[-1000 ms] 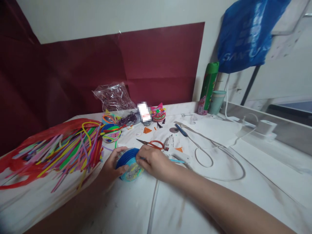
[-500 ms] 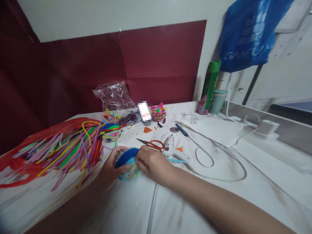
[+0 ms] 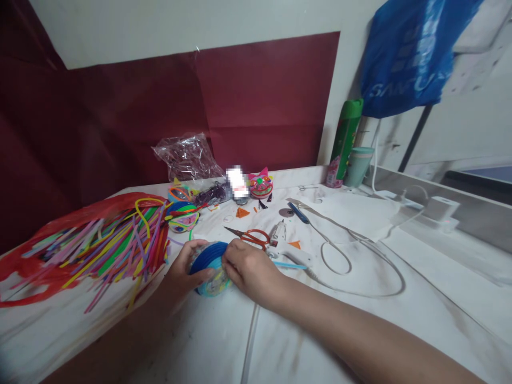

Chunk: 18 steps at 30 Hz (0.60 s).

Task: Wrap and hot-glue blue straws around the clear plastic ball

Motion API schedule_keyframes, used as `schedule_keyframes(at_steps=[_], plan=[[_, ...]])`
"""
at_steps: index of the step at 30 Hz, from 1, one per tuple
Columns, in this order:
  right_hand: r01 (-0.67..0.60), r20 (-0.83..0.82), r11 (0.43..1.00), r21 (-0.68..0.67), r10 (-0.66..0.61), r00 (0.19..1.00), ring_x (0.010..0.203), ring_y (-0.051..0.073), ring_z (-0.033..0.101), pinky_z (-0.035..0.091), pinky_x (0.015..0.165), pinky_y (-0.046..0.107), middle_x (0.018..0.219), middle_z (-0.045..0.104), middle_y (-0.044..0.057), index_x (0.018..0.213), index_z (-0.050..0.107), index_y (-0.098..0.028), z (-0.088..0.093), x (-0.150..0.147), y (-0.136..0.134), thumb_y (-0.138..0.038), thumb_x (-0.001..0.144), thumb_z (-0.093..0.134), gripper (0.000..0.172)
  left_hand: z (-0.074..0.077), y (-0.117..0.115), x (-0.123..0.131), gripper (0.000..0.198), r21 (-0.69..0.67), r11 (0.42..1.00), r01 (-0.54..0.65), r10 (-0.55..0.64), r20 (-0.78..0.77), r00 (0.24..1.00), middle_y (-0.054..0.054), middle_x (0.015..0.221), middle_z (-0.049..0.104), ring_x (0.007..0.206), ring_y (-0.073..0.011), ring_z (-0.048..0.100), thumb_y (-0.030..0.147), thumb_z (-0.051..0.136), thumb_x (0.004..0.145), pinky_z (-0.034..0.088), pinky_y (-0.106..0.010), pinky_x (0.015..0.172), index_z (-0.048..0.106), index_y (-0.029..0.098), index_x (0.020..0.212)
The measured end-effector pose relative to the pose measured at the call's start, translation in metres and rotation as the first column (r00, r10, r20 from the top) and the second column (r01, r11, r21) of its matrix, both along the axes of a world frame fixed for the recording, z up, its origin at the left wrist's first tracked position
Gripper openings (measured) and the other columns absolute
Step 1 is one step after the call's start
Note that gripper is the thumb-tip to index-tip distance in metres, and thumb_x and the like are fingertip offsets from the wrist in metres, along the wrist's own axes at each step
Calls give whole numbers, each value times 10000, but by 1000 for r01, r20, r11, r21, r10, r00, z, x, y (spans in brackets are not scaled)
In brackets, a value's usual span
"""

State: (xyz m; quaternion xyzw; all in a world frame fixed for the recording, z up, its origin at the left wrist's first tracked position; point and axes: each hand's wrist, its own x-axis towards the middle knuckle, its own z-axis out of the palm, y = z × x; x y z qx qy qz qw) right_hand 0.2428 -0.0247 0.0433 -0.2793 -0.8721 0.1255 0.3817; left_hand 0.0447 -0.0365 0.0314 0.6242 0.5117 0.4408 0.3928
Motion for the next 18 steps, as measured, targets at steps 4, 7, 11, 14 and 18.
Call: schedule_keyframes(at_steps=[4, 7, 11, 14, 18], plan=[[9, 15, 1000, 8, -9, 1000, 787, 169, 567, 466, 707, 270, 816, 555, 56, 783, 535, -187, 1, 1, 1, -125, 863, 477, 117, -3, 3, -3, 584, 18, 1000, 5, -4, -15, 1000, -53, 1045, 541, 952, -236, 533, 411, 695, 657, 433, -352, 822, 442, 213, 1145], [24, 27, 1000, 8, -24, 999, 782, 168, 562, 460, 705, 271, 818, 552, 57, 781, 535, -186, 2, 1, 1, -125, 864, 478, 118, -2, 3, -2, 556, 31, 1000, 3, -2, -19, 1000, -59, 1058, 539, 965, -241, 529, 415, 674, 676, 433, -356, 828, 447, 210, 1140], [25, 48, 1000, 12, -26, 998, 766, 161, 550, 458, 694, 267, 819, 551, 56, 779, 536, -188, 3, 0, -1, -144, 883, 452, 140, 1, 2, 2, 544, 18, 1000, -19, 19, -12, 1000, -44, 993, 556, 908, -227, 546, 396, 689, 656, 442, -347, 795, 462, 209, 1114], [15, 64, 999, 48, -18, 998, 769, 168, 542, 459, 689, 274, 828, 552, 69, 787, 537, -184, 2, -1, -3, -160, 896, 430, 155, 2, 0, 2, 532, 39, 999, -28, 29, -22, 999, -28, 939, 560, 858, -209, 547, 375, 699, 639, 442, -329, 760, 471, 209, 1091], [22, 35, 999, 41, -24, 999, 768, 170, 551, 465, 683, 275, 842, 556, 71, 828, 538, -181, 0, -1, -4, -138, 873, 459, 100, 4, -1, 1, 533, 42, 999, -11, 13, -41, 999, -18, 918, 557, 826, -197, 544, 370, 693, 637, 437, -313, 724, 460, 209, 1088]])
